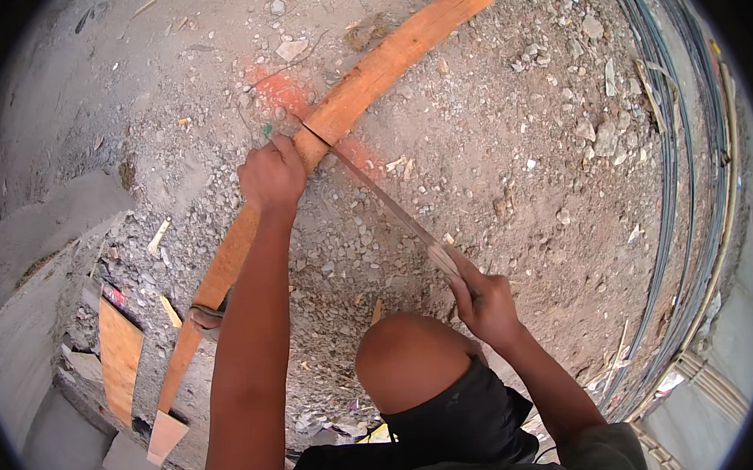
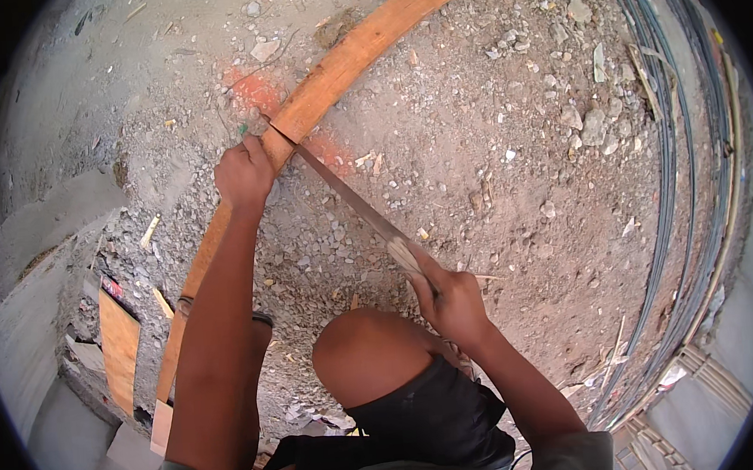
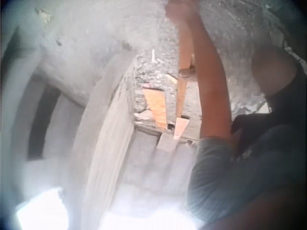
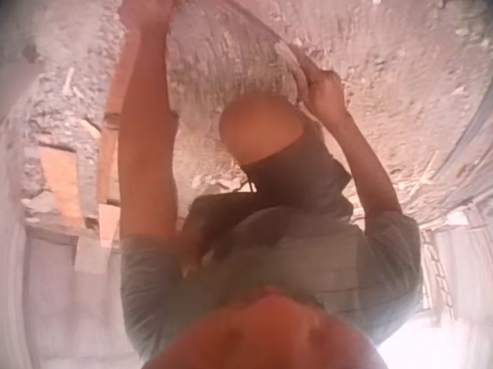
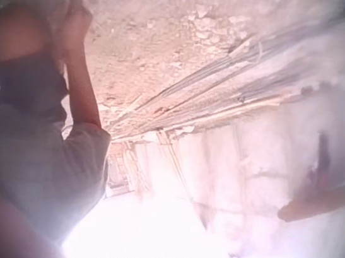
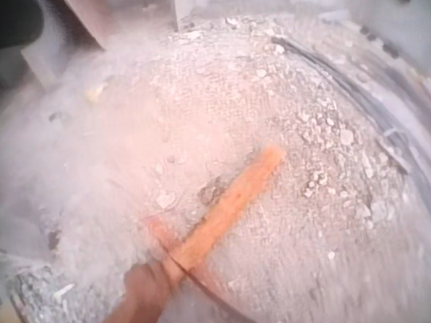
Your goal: The person measures wooden boards using a tape measure and cuts a wooden board using a handsaw.
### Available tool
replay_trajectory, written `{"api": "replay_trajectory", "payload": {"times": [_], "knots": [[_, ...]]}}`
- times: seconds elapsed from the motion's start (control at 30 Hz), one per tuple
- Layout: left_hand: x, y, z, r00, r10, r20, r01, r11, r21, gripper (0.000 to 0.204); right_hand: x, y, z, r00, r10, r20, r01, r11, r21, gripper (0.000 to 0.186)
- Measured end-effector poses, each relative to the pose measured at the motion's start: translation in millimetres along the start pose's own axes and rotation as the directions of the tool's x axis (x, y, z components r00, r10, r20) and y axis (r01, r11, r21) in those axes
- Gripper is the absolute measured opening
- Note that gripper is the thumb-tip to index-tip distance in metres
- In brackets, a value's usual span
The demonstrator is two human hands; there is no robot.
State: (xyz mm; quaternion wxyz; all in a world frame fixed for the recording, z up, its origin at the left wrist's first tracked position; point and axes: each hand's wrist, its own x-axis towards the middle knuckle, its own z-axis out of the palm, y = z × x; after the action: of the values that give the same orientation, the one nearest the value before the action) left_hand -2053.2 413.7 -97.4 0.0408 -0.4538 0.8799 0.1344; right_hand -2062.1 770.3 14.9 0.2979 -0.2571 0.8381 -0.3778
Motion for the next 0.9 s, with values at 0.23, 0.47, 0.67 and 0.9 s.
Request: {"api": "replay_trajectory", "payload": {"times": [0.23,0.47,0.67,0.9], "knots": [[-3,-14,17,1.000,-0.020,-0.019,0.019,0.998,-0.058,0.059,113,-15,54,0.999,-0.034,0.012,0.034,0.999,0.012,0.042],[-1,-14,15,0.997,0.005,-0.077,-0.006,1.000,-0.007,0.058,12,-4,9,0.999,0.039,-0.014,-0.039,0.999,0.032,0.044],[-21,-5,28,0.997,0.073,0.014,-0.073,0.997,0.002,0.056,138,-22,63,0.995,-0.025,-0.101,0.028,0.999,0.022,0.038],[-3,-18,15,0.994,0.097,-0.048,-0.093,0.993,0.067,0.056,7,-29,7,0.997,0.053,-0.050,-0.055,0.998,-0.027,0.043]]}}
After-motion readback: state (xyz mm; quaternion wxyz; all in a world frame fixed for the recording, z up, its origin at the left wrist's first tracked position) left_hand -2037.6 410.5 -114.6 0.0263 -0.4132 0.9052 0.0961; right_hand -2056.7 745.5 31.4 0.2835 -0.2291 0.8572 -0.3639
